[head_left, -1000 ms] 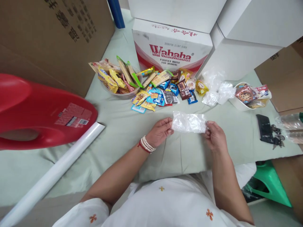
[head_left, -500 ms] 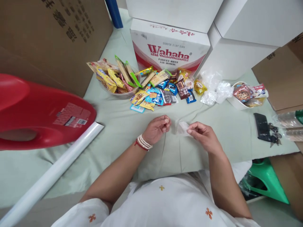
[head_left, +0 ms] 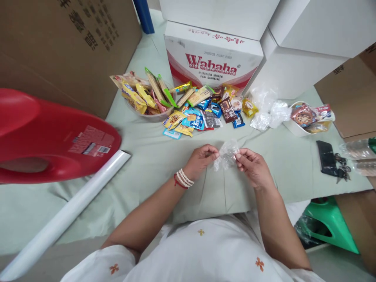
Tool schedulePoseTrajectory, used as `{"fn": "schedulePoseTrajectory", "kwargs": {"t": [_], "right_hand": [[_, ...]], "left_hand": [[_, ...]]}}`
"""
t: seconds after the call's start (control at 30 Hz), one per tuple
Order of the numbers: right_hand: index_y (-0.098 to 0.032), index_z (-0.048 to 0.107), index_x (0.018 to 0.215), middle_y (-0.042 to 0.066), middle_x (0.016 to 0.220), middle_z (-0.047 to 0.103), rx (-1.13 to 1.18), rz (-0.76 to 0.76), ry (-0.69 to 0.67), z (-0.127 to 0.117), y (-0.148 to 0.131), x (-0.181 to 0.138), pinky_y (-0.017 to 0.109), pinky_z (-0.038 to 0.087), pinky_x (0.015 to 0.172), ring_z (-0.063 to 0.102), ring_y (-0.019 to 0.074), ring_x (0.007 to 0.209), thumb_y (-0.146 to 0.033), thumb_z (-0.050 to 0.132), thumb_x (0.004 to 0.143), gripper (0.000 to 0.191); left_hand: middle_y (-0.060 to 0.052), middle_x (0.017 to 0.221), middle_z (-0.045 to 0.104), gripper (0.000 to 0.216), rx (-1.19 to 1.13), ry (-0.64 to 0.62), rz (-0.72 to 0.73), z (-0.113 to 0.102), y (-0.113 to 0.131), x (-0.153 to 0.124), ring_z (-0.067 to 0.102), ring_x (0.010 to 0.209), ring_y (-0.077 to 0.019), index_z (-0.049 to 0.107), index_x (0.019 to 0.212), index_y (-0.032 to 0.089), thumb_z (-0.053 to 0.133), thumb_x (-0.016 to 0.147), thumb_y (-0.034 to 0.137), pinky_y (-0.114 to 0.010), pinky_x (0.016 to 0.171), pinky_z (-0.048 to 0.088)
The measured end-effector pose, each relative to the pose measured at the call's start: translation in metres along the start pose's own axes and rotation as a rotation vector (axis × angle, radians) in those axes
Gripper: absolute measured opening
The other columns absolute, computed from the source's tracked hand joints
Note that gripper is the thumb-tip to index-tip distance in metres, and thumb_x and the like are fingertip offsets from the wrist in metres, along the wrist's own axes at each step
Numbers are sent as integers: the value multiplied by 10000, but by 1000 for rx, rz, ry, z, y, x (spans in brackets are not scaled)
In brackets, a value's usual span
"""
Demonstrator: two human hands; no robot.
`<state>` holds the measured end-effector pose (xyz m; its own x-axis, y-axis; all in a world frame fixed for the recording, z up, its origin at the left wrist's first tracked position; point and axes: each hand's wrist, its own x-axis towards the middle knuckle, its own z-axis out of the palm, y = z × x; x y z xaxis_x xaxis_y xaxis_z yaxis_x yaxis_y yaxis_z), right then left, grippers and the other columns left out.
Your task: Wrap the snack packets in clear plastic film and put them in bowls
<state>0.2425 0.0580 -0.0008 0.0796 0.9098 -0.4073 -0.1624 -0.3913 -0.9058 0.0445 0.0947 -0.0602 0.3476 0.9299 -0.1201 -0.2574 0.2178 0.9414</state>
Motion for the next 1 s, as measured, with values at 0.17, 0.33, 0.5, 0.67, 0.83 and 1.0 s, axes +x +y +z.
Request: {"fn": "schedulePoseTrajectory", "kwargs": {"t": [0.17,0.33,0.5,0.67,0.83,1.0], "right_hand": [[-198,669,843,-27,672,544,-35,-7,-77,-34,-13,-7,202,256,461,341,69,538,-450,897,722,360],[-208,660,885,-22,697,576,-55,100,-132,-57,-6,-15,210,169,445,274,58,496,-457,859,777,337],[-217,673,829,39,1021,694,-81,-91,-70,-53,8,-13,271,499,781,606,160,893,-438,853,792,288],[-247,635,892,-1,791,651,59,11,-82,-30,21,-14,321,556,763,639,175,772,-510,850,788,356],[-228,616,891,-25,744,639,118,57,-73,-13,28,-12,275,573,695,649,141,702,-520,893,736,431],[-211,626,878,-28,685,623,66,95,29,-15,30,-7,208,499,483,614,130,616,-560,922,641,515]], "left_hand": [[52,674,503,443,-124,-16,-68,-11,12,5,414,599,-82,610,785,179,855,731,544,-222,571,323],[55,650,472,474,-31,-81,-102,-23,20,7,361,560,-74,609,776,176,843,733,586,-221,516,272],[54,642,484,466,50,-8,-11,-28,19,12,388,567,-79,597,766,184,819,761,594,-217,533,305],[-9,918,633,375,64,282,216,-15,21,5,606,837,-147,567,937,233,743,850,553,-275,754,490],[-45,958,632,292,596,416,145,18,21,-17,607,890,-200,587,937,227,716,862,478,-321,787,491],[24,695,587,55,670,221,-161,14,11,-12,565,636,-161,621,895,217,629,868,265,-285,653,444]]}}
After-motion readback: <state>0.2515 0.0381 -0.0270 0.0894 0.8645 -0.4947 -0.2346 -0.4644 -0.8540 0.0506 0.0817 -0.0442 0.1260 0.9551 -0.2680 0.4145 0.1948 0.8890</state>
